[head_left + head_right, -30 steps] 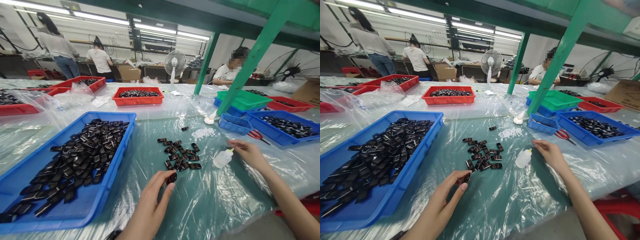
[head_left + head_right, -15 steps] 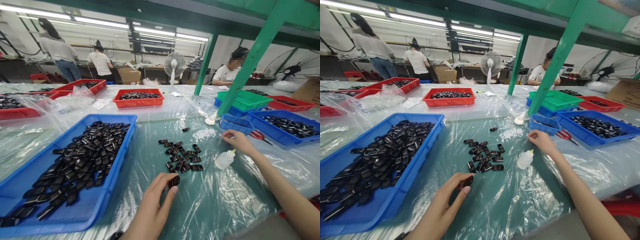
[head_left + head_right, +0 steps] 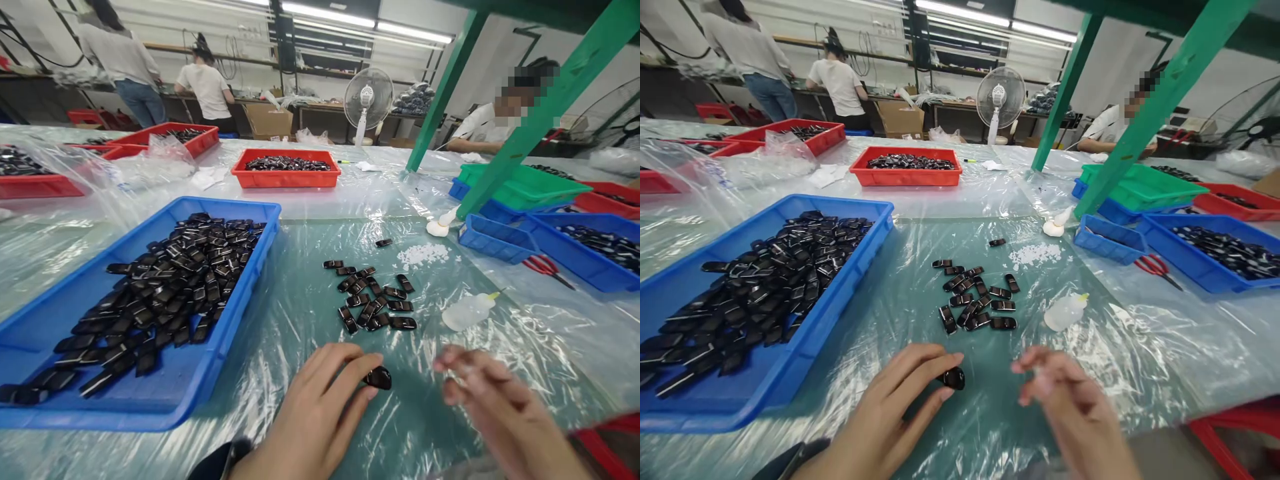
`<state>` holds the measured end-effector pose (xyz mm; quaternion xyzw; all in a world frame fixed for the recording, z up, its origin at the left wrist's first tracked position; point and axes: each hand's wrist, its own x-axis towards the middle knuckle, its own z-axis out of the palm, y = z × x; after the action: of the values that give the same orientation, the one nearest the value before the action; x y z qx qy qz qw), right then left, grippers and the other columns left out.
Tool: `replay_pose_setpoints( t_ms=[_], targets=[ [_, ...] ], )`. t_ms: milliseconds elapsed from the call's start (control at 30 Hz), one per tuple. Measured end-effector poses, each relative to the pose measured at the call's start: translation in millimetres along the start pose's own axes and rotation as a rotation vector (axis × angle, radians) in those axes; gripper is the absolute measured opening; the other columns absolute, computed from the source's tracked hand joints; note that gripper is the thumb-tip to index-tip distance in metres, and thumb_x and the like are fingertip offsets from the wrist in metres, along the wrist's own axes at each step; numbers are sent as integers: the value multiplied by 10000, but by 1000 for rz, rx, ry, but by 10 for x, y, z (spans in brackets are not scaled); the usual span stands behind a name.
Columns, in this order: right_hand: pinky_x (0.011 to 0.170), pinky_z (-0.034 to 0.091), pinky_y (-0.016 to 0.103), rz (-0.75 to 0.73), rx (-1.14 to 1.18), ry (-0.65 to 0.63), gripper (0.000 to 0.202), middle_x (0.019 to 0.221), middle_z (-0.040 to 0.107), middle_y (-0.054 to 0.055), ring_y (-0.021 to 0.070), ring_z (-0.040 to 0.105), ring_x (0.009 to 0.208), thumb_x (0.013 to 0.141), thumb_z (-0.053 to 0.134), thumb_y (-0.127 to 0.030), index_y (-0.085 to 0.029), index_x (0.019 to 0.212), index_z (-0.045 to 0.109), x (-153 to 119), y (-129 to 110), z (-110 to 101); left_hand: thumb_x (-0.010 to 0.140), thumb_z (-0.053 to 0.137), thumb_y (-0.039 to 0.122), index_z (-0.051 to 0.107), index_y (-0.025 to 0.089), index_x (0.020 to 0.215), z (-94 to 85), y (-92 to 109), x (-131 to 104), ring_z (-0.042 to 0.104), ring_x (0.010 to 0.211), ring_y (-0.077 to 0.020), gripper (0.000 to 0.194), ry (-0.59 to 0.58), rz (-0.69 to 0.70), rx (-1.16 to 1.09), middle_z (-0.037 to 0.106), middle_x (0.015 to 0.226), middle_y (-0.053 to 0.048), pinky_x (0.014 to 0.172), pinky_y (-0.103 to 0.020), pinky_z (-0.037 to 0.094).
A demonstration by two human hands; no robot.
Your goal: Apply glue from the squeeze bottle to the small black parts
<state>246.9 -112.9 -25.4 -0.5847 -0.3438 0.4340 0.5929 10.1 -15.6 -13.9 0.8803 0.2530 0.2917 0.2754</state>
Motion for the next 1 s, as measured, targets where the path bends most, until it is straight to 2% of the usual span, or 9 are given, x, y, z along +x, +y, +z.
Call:
replay_pose_setpoints(
  t_ms=[33, 100, 200, 300, 433, 567, 700, 867, 1000],
  targets=[
    [706, 577, 348, 61, 110, -79, 156, 1017, 692, 45, 262, 656, 934, 767, 783, -453, -331, 864, 773, -30, 7, 203, 1049, 404, 191, 475, 251, 1341, -2, 0, 1, 608, 1040, -231, 306, 9, 34, 20, 605, 1173, -90, 840, -367, 536],
    [778, 550, 348, 176, 278, -119, 139, 1039, 673, 46, 228, 631, 930, 795, 779, -428, -313, 872, 782, -71, -19, 537, 1043, 409, 165, 487, 220, 1322, -7, -3, 3, 603, 1019, -226, 295, 27, 81, 38, 604, 1157, -97, 832, -359, 525],
    [737, 510, 325, 292, 456, -155, 170, 1028, 648, 36, 169, 570, 784, 741, 834, -424, -286, 821, 777, -105, -70, 794, 1033, 420, 131, 481, 209, 1333, -5, -11, -1, 591, 1004, -216, 316, 48, 113, 49, 599, 1157, -97, 826, -343, 505],
    [725, 473, 315, 380, 570, -177, 182, 925, 610, 24, 158, 513, 742, 716, 858, -403, -261, 766, 755, -118, -57, 836, 1029, 418, 109, 479, 199, 1342, 1, -14, -4, 582, 1004, -211, 332, 66, 126, 61, 597, 1155, -95, 829, -335, 488],
    [710, 449, 318, 465, 679, -198, 190, 931, 595, 28, 174, 505, 777, 732, 850, -369, -271, 872, 768, -127, -7, 821, 1033, 417, 118, 502, 189, 1315, 2, -9, 1, 586, 988, -206, 303, 87, 127, 66, 608, 1143, -93, 807, -325, 489],
    [734, 454, 311, 493, 743, -213, 218, 915, 578, 26, 179, 521, 829, 727, 855, -370, -265, 896, 767, -145, -31, 885, 1035, 413, 112, 502, 168, 1328, 9, -11, -9, 601, 992, -203, 311, 90, 167, 76, 630, 1133, -99, 817, -320, 498],
    [645, 447, 274, 507, 826, -206, 252, 826, 571, 20, 161, 528, 757, 681, 883, -365, -239, 854, 750, -179, -68, 961, 1016, 419, 75, 462, 156, 1390, -7, -26, -69, 613, 1032, -202, 385, 95, 227, 80, 648, 1158, -107, 881, -321, 501],
    [635, 477, 316, 455, 705, -273, 310, 878, 588, 38, 210, 578, 795, 681, 854, -426, -257, 886, 694, -195, -56, 905, 1010, 352, 82, 332, 173, 1515, -65, -35, -121, 596, 1156, -240, 514, 17, 307, 98, 651, 1250, -118, 988, -386, 486],
    [605, 494, 334, 357, 578, -294, 378, 903, 616, 55, 225, 614, 769, 708, 808, -521, -264, 954, 679, -170, -6, 935, 1032, 320, 125, 235, 177, 1569, -50, -6, -129, 641, 1112, -246, 546, 36, 351, 200, 686, 1242, -108, 947, -381, 525]
  ],
)
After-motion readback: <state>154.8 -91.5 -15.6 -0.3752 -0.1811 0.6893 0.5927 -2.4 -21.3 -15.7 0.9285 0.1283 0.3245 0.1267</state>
